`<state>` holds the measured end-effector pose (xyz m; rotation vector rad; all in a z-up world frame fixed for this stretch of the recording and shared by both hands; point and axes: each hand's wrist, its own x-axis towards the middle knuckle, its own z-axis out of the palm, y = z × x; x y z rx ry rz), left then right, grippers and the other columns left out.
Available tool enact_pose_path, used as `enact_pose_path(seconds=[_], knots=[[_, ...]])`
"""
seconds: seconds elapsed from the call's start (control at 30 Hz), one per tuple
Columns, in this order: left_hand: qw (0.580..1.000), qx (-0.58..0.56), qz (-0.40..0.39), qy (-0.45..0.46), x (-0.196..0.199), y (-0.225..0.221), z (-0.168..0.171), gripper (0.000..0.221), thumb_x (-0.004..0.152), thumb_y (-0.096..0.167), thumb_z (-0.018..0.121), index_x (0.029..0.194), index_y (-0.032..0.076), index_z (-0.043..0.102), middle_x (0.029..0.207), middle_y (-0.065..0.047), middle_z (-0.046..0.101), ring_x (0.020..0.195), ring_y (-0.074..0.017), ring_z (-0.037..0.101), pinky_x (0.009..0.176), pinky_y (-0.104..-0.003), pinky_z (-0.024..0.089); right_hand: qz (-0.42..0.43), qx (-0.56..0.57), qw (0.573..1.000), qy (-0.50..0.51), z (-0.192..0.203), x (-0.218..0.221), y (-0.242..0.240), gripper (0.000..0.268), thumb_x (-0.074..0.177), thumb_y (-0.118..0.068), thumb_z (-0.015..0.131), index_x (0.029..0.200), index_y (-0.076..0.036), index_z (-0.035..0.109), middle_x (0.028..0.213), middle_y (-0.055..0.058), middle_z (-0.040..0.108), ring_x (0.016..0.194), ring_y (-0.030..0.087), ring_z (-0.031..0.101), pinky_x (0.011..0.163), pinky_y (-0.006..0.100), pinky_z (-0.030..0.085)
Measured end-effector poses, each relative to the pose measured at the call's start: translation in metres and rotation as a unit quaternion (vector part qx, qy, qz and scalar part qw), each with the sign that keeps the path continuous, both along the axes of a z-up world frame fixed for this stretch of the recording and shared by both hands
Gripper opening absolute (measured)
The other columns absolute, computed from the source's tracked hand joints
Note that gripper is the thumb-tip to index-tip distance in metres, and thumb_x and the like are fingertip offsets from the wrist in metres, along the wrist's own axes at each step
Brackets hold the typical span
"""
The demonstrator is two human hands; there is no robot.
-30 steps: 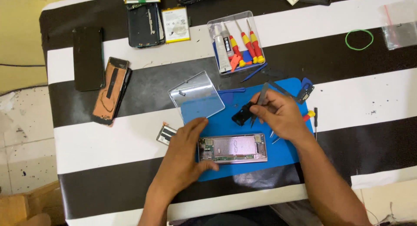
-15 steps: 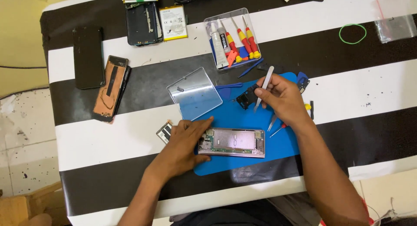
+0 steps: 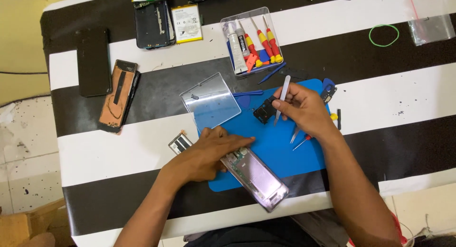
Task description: A person is repairing a smartphone by using tweezers to place internal components and a screwdriver to fasten them.
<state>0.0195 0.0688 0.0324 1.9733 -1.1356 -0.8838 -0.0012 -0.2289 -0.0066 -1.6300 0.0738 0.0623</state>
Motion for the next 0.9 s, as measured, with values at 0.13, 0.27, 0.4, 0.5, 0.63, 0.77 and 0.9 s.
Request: enact_pose_path(seconds=[0.13,0.27,0.4,0.5,0.63,0.77,0.9], knots=[[1.0,-0.019,-0.015,0.012,-0.002,-0.001,-0.016,0.094,0.074,-0.005,0.077,0.157,0.022,0.043,0.144,-0.005,0.064,0.117,-0.032,0.045,0.105,-0.043,0.026,0.014,-0.003,1.0,0.006,-0.001,-0.001,-0.001,0.016,0.094,0.0,0.072,0.108,0.005,0.07,0.077,0.014,0.068,0.058,0.014,0.061,0.057,0.026,0.054],[0.997,-0.058,0.045,-0.029,0.005,0.015,-0.004,0.09,0.075,-0.016,0.065,0.156,0.016,0.042,0.149,-0.012,0.058,0.123,-0.0378,0.049,0.103,-0.048,0.032,0.012,-0.011,1.0,0.015,0.008,-0.002,-0.001,0.018,0.092,0.002,0.072,0.11,0.005,0.07,0.077,0.014,0.068,0.057,0.015,0.061,0.057,0.026,0.053],[0.967,-0.136,0.191,-0.098,0.018,0.028,0.009,0.077,0.072,-0.019,0.055,0.143,0.011,0.059,0.132,-0.013,0.067,0.108,-0.0375,0.057,0.095,-0.047,0.044,0.019,-0.03,0.999,0.022,0.02,-0.001,0.001,0.034,0.089,0.006,0.073,0.122,0.006,0.068,0.081,0.016,0.07,0.062,0.016,0.062,0.054,0.025,0.055],[0.937,-0.21,0.273,-0.065,0.02,0.016,0.002,0.058,0.081,-0.013,0.058,0.134,0.009,0.064,0.117,-0.009,0.071,0.103,-0.0308,0.062,0.089,-0.041,0.05,0.007,-0.024,0.999,0.028,0.018,-0.003,0.004,0.035,0.086,0.002,0.077,0.12,0.003,0.07,0.082,0.01,0.072,0.066,0.011,0.064,0.056,0.022,0.057],[0.921,-0.246,0.293,-0.073,0.009,-0.001,-0.03,0.045,0.087,-0.007,0.061,0.127,0.013,0.07,0.108,-0.002,0.073,0.098,-0.0268,0.067,0.082,-0.035,0.053,-0.001,0.001,0.999,0.038,-0.006,-0.004,-0.013,0.031,0.085,0.005,0.077,0.115,0.006,0.069,0.081,0.016,0.071,0.064,0.013,0.065,0.053,0.024,0.058],[0.931,-0.195,0.282,-0.122,0.004,-0.005,-0.038,0.022,0.098,0.014,0.062,0.116,0.016,0.074,0.091,-0.003,0.076,0.083,-0.0261,0.072,0.075,-0.036,0.058,0.024,0.03,0.998,0.05,-0.007,-0.003,-0.008,0.031,0.082,0.006,0.078,0.112,0.006,0.068,0.081,0.018,0.072,0.063,0.018,0.069,0.048,0.026,0.06],[0.938,-0.159,0.288,-0.109,0.001,-0.008,-0.037,0.018,0.101,0.029,0.063,0.1,0.016,0.076,0.076,-0.005,0.074,0.071,-0.0278,0.073,0.065,-0.035,0.059,0.078,0.046,0.995,0.05,-0.004,-0.01,0.018,0.031,0.08,0.007,0.077,0.109,0.009,0.068,0.081,0.019,0.074,0.064,0.02,0.072,0.048,0.029,0.063]])
